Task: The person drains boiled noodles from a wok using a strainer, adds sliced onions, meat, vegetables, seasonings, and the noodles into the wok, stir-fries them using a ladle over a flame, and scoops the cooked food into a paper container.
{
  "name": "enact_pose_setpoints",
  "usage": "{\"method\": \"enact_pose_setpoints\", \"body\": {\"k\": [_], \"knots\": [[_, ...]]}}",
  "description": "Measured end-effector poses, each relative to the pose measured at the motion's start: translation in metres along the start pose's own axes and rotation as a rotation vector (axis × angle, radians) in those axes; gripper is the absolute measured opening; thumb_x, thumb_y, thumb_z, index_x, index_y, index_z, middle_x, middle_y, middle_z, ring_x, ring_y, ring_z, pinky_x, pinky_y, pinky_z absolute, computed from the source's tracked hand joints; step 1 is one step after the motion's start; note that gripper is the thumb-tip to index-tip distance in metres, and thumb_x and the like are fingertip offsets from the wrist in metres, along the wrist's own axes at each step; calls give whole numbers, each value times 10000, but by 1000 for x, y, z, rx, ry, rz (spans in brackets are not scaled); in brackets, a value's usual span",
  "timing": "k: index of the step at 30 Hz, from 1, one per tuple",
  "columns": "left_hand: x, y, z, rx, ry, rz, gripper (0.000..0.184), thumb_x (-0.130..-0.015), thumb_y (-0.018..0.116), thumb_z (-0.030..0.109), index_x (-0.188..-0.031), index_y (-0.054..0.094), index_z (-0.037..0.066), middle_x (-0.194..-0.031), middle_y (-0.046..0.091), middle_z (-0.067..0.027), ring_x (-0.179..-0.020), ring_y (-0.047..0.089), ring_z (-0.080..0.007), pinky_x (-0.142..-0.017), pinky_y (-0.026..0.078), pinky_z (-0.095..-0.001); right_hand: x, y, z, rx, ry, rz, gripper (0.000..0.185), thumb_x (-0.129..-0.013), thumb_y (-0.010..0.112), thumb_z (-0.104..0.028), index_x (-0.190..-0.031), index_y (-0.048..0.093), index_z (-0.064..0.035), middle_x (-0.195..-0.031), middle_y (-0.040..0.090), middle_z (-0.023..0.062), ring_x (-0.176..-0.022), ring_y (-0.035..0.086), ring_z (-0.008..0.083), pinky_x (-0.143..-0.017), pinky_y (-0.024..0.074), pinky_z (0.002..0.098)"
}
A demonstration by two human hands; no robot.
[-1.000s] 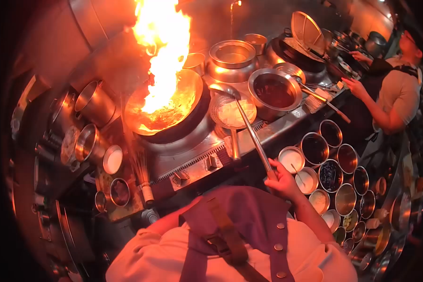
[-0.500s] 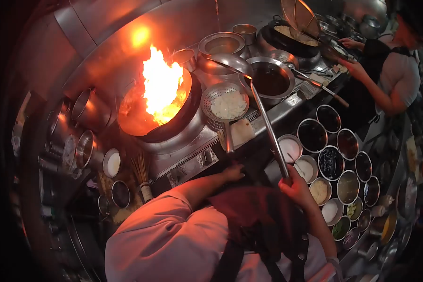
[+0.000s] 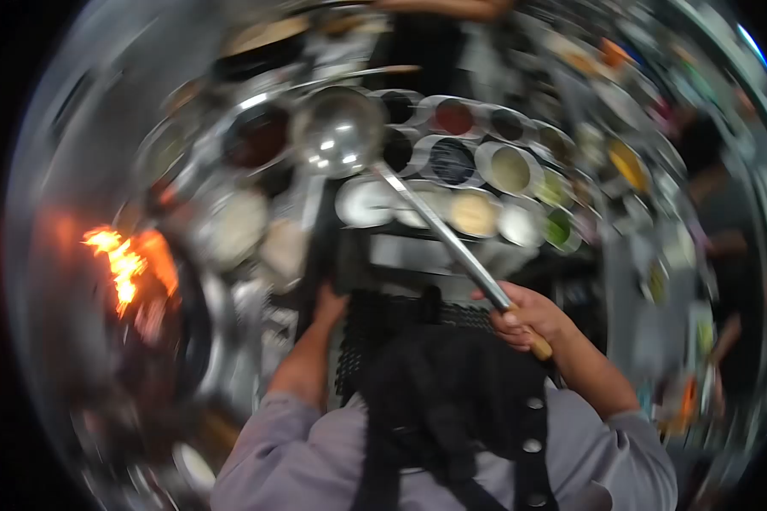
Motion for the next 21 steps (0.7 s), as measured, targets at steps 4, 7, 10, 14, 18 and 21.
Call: {"method": "enact_pose_setpoints", "body": {"k": [4,7,10,14,18,21], "knots": [[-2,21,0,-383,100,30,1065,-778,833,165,-1591,166,-1,-1596,300,-259,-1471,318,-410,-1218,281,-462,108,-14,24,-178,-188,155,641,-896,709,-94,-1471,427,-56,-636,477,3,-437,469,76,-389,392,225],[-3,35,7,-539,90,120,1101,-756,851,199,-1573,154,-44,-1603,286,-241,-1481,291,-407,-1226,248,-472,179,-21,55,-243,-339,282,643,-887,722,-97,-1462,436,-60,-637,476,4,-438,469,72,-384,382,220],[-27,52,-15,-751,-32,108,1135,-770,832,383,-1572,159,-55,-1621,253,-228,-1472,305,-403,-1211,263,-486,235,-27,86,-358,-456,414,614,-886,723,-92,-1439,458,-63,-641,476,4,-439,471,71,-379,375,215],[-42,63,-2,-1145,-143,-249,951,-876,665,532,-1549,304,-35,-1618,288,-185,-1462,324,-375,-1145,371,-500,291,-41,116,-500,-621,517,580,-889,692,-67,-1425,471,-71,-641,466,5,-438,477,83,-384,380,226],[-22,117,65,-1462,-105,-671,645,-905,629,378,-1440,537,30,-1551,428,-183,-1420,416,-354,-1085,449,-482,345,-69,131,-565,-769,519,556,-898,660,-55,-1422,473,-67,-638,446,7,-429,456,90,-391,384,249],[-19,268,101,-1010,435,-662,492,-893,642,405,-1224,681,43,-1195,688,-219,-1106,674,-355,-978,515,-464,381,-101,140,-586,-838,497,572,-911,650,-61,-1447,449,-71,-652,436,11,-434,437,93,-399,389,265]]}}
Point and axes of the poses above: each hand's wrist, its own x-axis away from the middle knuckle, its own y-axis out of the palm, z = x × y, the point moved 7 cm from there along -x, towards the middle knuckle
